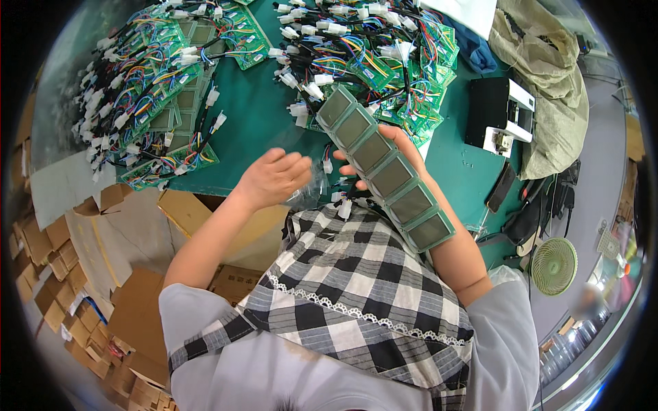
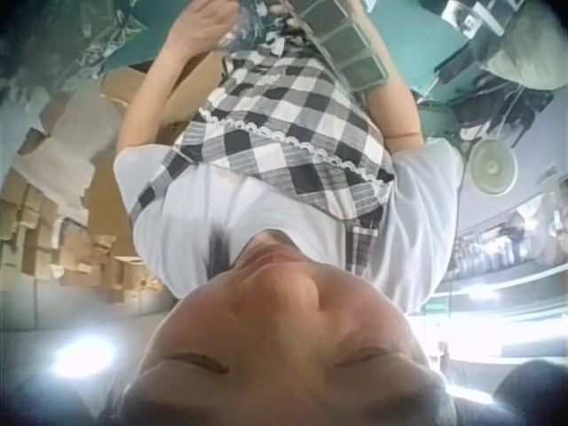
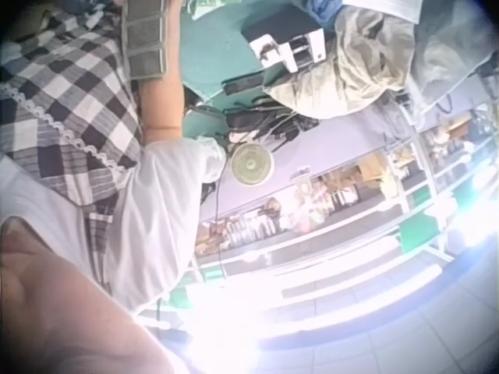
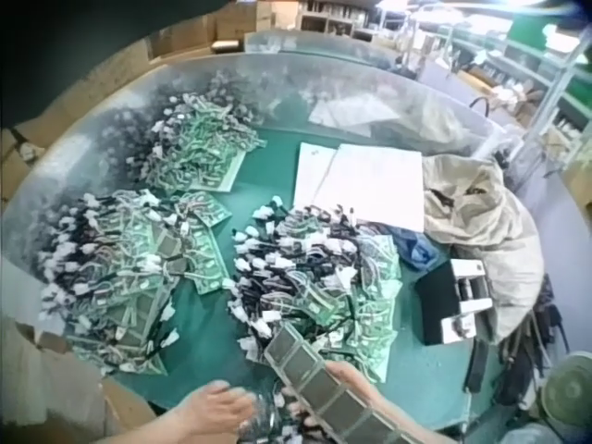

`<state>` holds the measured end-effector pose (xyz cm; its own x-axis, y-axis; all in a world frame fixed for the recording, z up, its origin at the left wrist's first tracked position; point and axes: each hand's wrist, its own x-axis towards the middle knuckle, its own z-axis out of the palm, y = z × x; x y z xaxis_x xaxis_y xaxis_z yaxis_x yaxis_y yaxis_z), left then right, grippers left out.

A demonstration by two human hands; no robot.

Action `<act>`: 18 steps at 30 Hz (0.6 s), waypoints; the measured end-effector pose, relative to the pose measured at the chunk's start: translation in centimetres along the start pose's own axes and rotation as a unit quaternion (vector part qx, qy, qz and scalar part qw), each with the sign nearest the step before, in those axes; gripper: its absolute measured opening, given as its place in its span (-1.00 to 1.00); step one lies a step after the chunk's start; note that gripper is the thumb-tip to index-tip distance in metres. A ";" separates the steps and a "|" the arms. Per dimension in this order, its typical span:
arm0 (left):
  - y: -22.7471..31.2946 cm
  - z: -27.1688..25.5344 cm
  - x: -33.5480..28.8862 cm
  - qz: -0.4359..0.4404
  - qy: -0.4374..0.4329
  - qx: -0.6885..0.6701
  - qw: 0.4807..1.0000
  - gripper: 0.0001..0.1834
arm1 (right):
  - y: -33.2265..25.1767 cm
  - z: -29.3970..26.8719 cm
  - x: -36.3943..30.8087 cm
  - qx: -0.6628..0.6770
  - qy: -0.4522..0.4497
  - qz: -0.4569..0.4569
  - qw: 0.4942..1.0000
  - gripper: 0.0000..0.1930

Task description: The person peels protective film from a strip of LCD screens by hand, sets them aside, and then sorts through a pile of circuit boards with attached wiring. They repeat these actions, alternating between peeling film from the screens and handling the circuit boards.

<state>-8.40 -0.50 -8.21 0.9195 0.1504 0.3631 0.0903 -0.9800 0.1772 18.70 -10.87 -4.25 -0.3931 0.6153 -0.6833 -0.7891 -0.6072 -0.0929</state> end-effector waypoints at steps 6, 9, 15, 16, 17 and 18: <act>-0.2 1.6 -0.3 -0.023 -0.267 -0.135 0.954 -0.83 | 0.2 0.5 0.4 0.000 0.005 -0.033 0.999 -0.34; 2.8 -1.3 4.6 -0.049 -0.107 -0.251 0.961 -0.78 | 0.1 -0.4 1.0 0.028 -0.002 -0.022 0.999 -0.28; 7.5 -1.5 11.0 0.014 0.001 -0.341 0.940 -0.65 | 0.7 1.2 2.3 0.039 0.008 -0.024 0.999 -0.31; 7.3 -1.2 11.3 0.013 -0.009 -0.346 0.938 -0.64 | 0.7 1.4 2.2 0.043 0.020 -0.023 0.999 -0.35; 7.1 -1.0 11.4 0.013 -0.018 -0.351 0.936 -0.63 | 0.8 1.3 2.3 0.035 0.024 -0.031 0.999 -0.36; 7.0 -0.9 11.5 0.013 -0.018 -0.351 0.936 -0.63 | 0.8 1.4 2.2 0.035 0.024 -0.032 0.999 -0.36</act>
<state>2.46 -5.48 -1.99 0.9314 0.1103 0.3469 -0.1944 -0.6550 0.7302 16.54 -9.24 -4.80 -0.3192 0.6258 -0.7117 -0.8434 -0.5301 -0.0878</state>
